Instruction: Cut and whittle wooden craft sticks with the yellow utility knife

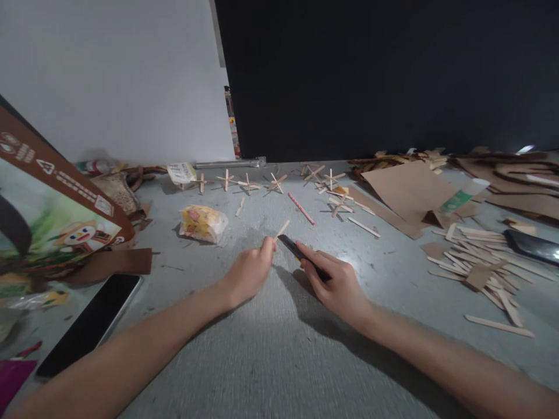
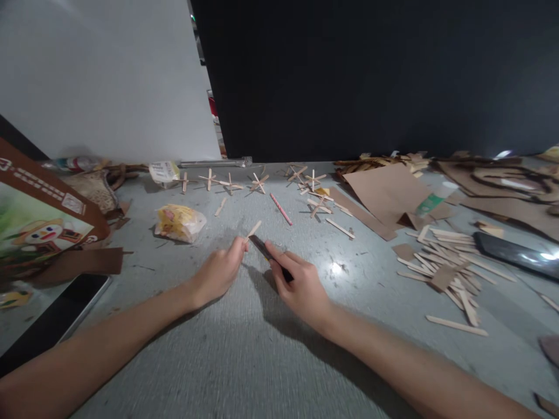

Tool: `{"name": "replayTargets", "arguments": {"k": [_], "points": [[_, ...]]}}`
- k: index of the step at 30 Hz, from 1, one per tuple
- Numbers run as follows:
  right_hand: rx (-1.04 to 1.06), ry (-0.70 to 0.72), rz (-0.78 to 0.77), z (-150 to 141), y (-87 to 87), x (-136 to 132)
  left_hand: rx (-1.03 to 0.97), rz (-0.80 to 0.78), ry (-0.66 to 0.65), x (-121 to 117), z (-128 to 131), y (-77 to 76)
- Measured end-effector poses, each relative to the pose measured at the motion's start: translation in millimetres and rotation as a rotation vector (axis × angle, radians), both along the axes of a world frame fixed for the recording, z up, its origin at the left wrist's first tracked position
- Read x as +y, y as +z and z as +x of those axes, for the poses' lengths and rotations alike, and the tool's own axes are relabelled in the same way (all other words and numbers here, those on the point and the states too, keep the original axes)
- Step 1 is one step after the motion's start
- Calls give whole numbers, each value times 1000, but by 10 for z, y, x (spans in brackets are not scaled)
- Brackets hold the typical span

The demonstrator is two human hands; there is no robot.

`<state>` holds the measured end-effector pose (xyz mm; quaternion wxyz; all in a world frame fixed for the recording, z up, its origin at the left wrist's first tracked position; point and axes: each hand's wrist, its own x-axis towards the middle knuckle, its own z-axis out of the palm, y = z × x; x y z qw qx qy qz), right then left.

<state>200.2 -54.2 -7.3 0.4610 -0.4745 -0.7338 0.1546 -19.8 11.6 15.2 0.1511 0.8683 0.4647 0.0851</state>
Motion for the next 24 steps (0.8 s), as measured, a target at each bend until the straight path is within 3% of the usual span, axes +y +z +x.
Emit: {"name": "replayTargets", "arguments": {"k": [9,15,19,24], "points": [[90,5,-196,-27,98,-8,-12,9,18,-1,5,-25],[302,27,-420,-53,106,-12,-57,-4,40,5,-9,-47],[505,133,-569,-65,83,6,-264,-65,65,15,10,-59],[547,191,-583,-69,66,11,-612,-198,41,-1,85,-58]]}}
